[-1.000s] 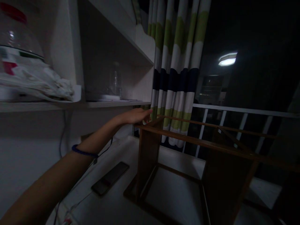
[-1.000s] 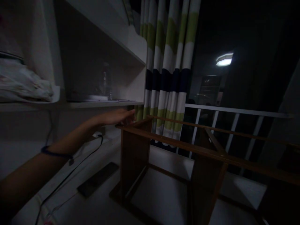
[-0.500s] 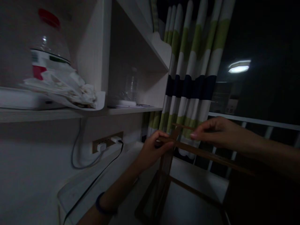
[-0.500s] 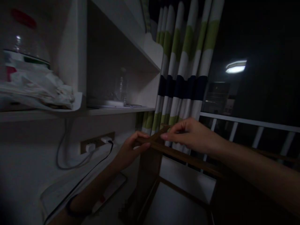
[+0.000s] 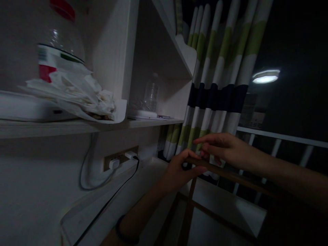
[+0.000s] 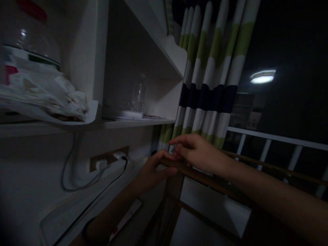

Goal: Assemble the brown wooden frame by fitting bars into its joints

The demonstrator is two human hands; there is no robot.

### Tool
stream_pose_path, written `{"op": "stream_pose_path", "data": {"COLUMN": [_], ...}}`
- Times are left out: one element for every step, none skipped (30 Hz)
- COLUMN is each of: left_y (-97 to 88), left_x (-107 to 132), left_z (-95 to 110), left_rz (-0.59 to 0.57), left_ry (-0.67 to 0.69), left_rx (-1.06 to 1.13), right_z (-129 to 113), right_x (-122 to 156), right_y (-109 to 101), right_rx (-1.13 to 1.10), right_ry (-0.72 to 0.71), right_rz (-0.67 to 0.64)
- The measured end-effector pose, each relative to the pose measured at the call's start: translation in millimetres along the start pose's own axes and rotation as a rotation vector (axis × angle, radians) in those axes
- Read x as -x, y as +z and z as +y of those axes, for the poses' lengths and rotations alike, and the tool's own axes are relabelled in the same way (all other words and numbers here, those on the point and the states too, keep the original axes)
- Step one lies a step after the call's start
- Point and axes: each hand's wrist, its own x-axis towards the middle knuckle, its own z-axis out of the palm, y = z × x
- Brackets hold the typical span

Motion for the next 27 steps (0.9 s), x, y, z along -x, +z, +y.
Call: {"op": "stream_pose_path", "data": {"left_y": [-0.7,-1.5,-2.0,-2.5,-2.7,-2.6,-2.3,-1.6,-0.6,0.8,2.4,4.4,6.6,8.8,11.0,13.1,15.0,16.6,17.9,19.1,20.0,20.9,21.8,22.8,23.9,25.1,26.4], "left_x": [-1,-1,-2,-2,-2,-2,-2,-1,-1,0,1,2,3,4,5,6,6,6,6,6,6,6,5,5,5,5,5], "left_z": [-1,-2,-3,-4,-4,-5,-6,-7,-8,-9,-10,-11,-13,-14,-15,-17,-18,-18,-19,-19,-19,-19,-19,-18,-18,-18,-17], "left_rz": [-0.007,-0.016,-0.025,-0.030,-0.030,-0.029,-0.028,-0.027,-0.025,-0.023,-0.020,-0.011,0.001,0.014,0.024,0.032,0.039,0.043,0.045,0.046,0.050,0.056,0.066,0.076,0.087,0.103,0.118], "left_ry": [-0.005,-0.015,-0.026,-0.036,-0.041,-0.042,-0.041,-0.037,-0.032,-0.030,-0.029,-0.026,-0.019,-0.014,-0.009,-0.001,0.010,0.019,0.029,0.038,0.046,0.051,0.055,0.056,0.053,0.050,0.044], "left_rx": [0.013,0.032,0.049,0.064,0.074,0.083,0.091,0.101,0.113,0.128,0.146,0.167,0.195,0.227,0.256,0.282,0.302,0.316,0.325,0.331,0.336,0.339,0.339,0.340,0.341,0.342,0.339], "right_z": [3,6,9,12,14,16,17,18,18,17,17,16,16,16,16,16,16,16,16,16,15,14,13,12,11,10,10], "right_x": [1,1,2,2,3,4,5,6,7,8,9,10,11,11,12,13,13,14,14,15,15,15,15,14,13,12,11], "right_y": [0,-1,-1,-1,-1,-1,-1,0,1,1,2,3,4,6,7,8,8,9,9,9,9,8,8,7,6,6,5], "right_rx": [0.020,0.044,0.074,0.106,0.137,0.164,0.188,0.208,0.224,0.235,0.240,0.241,0.240,0.239,0.238,0.240,0.245,0.251,0.257,0.264,0.273,0.284,0.298,0.317,0.340,0.362,0.380], "right_ry": [-0.039,-0.064,-0.077,-0.087,-0.096,-0.106,-0.117,-0.125,-0.127,-0.126,-0.127,-0.133,-0.141,-0.147,-0.152,-0.152,-0.151,-0.150,-0.153,-0.160,-0.167,-0.173,-0.175,-0.169,-0.158,-0.144,-0.131], "right_rz": [0.020,0.036,0.052,0.063,0.069,0.068,0.067,0.065,0.067,0.074,0.085,0.094,0.102,0.109,0.113,0.117,0.121,0.125,0.127,0.126,0.125,0.120,0.105,0.092,0.080,0.072,0.070]}}
